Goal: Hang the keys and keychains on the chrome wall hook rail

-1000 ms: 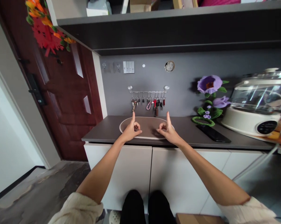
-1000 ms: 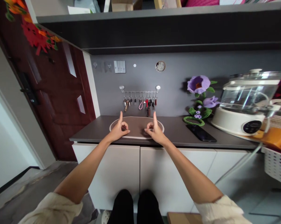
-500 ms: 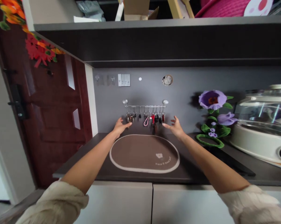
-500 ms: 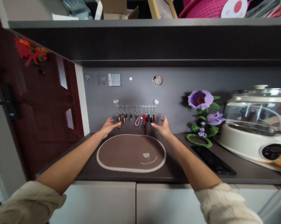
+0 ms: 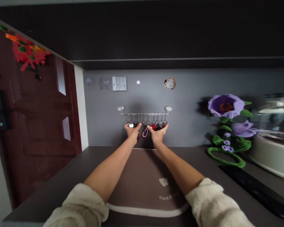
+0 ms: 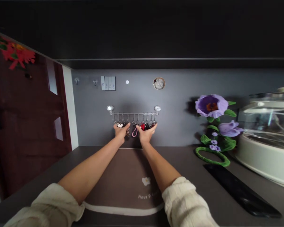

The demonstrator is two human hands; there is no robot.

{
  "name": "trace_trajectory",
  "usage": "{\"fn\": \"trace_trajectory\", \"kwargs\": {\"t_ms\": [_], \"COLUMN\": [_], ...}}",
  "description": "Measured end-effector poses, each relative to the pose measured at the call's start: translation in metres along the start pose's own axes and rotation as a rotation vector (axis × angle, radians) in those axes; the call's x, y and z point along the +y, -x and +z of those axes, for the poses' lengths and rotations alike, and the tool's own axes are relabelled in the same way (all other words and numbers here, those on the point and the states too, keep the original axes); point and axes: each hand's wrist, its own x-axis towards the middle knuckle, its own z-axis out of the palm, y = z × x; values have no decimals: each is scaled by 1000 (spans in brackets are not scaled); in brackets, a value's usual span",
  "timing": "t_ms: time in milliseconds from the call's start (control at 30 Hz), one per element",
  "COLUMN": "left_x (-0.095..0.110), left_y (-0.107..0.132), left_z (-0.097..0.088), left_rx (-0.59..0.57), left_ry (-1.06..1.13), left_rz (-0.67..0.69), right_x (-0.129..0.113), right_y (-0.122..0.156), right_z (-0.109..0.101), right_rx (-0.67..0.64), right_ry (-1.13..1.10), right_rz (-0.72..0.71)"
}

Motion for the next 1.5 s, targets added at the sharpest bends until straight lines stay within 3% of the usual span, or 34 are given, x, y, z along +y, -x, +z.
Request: {"fn": "trace_trajectory", "kwargs": {"t_ms": [167,400,500,667,767,867,933,1033,1133,1300,1433,1500], "left_x": [9,50,71,104,110,96,78,51,35,42,50,49], "left_y": [1,-5,-11,-18,-11,7,21,39,49,51,49,48], "left_z": [10,1,10,24,10,-24,-52,-86,-107,-118,-125,-129], "left_rx": [49,81,69,-50,-175,-323,-383,-370,-380,-451,-498,-540], "left_ry": [188,297,276,250,233,70,-49,-160,-186,-254,-483,-613], "left_rz": [-95,-264,-244,-250,-271,-413,-548,-721,-830,-825,-709,-637], "right_x": [-9,-35,-51,-83,-91,-78,-58,-24,-1,-1,-17,-23], "right_y": [1,-12,-24,-44,-41,-18,2,30,42,33,25,21], "right_z": [2,-21,-25,-36,-55,-79,-92,-100,-103,-109,-107,-98], "right_rx": [38,-50,-7,-43,-209,-566,-713,-813,-761,-882,-1000,-988], "right_ry": [-135,-538,-581,-615,-608,-497,-355,-116,100,551,832,930], "right_rz": [-13,247,225,156,136,183,279,390,382,139,74,-19]}}
